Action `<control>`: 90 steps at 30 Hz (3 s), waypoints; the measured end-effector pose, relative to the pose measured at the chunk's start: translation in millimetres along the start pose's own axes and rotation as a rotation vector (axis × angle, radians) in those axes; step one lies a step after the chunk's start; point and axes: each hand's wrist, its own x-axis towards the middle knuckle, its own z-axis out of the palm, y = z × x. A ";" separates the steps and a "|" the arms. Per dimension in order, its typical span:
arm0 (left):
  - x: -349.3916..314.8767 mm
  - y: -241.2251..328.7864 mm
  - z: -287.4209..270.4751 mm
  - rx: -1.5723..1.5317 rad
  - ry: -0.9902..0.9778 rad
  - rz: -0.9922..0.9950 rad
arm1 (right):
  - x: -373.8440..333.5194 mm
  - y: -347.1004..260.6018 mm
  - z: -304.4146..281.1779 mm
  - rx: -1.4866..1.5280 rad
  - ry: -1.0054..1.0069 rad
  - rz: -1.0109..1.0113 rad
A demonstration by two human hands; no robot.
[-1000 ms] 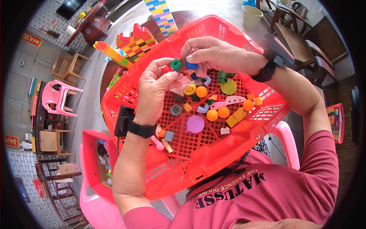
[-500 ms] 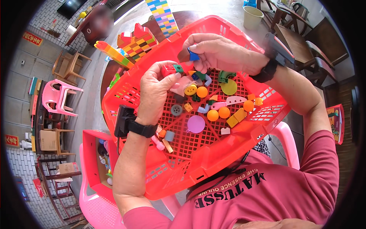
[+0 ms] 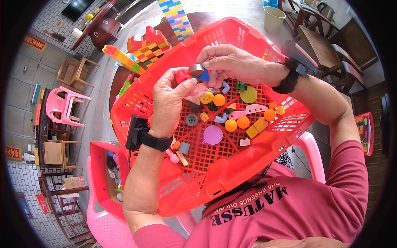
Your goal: The person is assembling various colorful plastic and wooden blocks from a red basket.
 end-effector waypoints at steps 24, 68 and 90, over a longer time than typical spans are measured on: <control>0.2 0.4 0.6 0.070 -0.037 0.027 | 0.7 -8.5 -2.6 -0.281 0.089 -0.102; -4.0 -4.2 3.9 0.533 -0.089 -0.030 | -1.6 -13.9 -2.1 -0.498 -0.013 -0.289; -8.5 5.2 14.4 0.427 -0.029 -0.061 | -0.3 -10.5 -3.9 -0.626 -0.010 -0.273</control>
